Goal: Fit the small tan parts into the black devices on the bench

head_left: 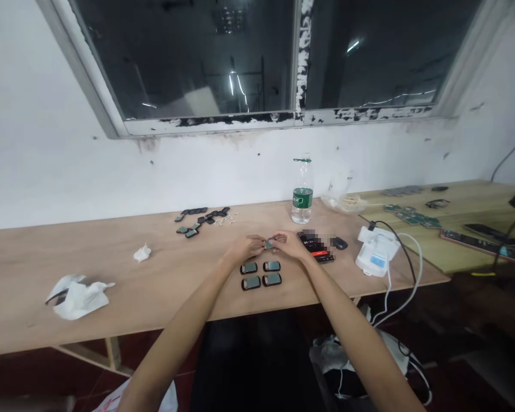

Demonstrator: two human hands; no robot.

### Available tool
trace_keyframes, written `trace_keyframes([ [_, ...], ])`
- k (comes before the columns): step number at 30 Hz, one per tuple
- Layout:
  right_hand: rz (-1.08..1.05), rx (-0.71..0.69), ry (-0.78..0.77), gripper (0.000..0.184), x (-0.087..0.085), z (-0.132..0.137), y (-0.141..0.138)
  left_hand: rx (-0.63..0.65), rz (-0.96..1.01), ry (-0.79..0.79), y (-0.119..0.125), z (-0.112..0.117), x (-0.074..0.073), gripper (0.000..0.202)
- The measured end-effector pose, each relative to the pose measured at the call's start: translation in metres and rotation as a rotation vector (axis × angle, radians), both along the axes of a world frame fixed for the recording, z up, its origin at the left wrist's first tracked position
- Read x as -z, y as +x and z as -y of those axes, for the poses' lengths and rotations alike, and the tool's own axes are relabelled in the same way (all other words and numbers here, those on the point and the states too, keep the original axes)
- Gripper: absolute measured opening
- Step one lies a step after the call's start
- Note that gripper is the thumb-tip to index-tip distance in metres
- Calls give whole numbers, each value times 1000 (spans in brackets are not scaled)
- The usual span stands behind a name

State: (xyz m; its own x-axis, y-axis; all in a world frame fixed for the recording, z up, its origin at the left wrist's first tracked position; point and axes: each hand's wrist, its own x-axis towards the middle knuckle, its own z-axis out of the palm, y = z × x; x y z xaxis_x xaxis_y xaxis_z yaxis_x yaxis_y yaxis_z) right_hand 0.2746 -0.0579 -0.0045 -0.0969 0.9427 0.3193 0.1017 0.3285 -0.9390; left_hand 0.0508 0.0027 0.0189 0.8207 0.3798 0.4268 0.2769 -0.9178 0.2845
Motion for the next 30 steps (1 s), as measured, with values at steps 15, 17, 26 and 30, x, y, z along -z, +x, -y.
trace_keyframes([
  [15, -56, -43, -19, 49, -1, 2, -2, 15, 39, -28, -9, 6, 4, 26],
  [17, -63, -40, -31, 49, 0, 2, -3, -3, 41, -57, -11, 9, 4, 27],
  [26, -17, -23, -49, 44, 3, 0, -4, -41, 31, 25, -16, 14, 2, 28],
  [30, 105, 76, -3, 27, 10, -6, -1, -155, 159, -16, -33, 9, -5, 31],
])
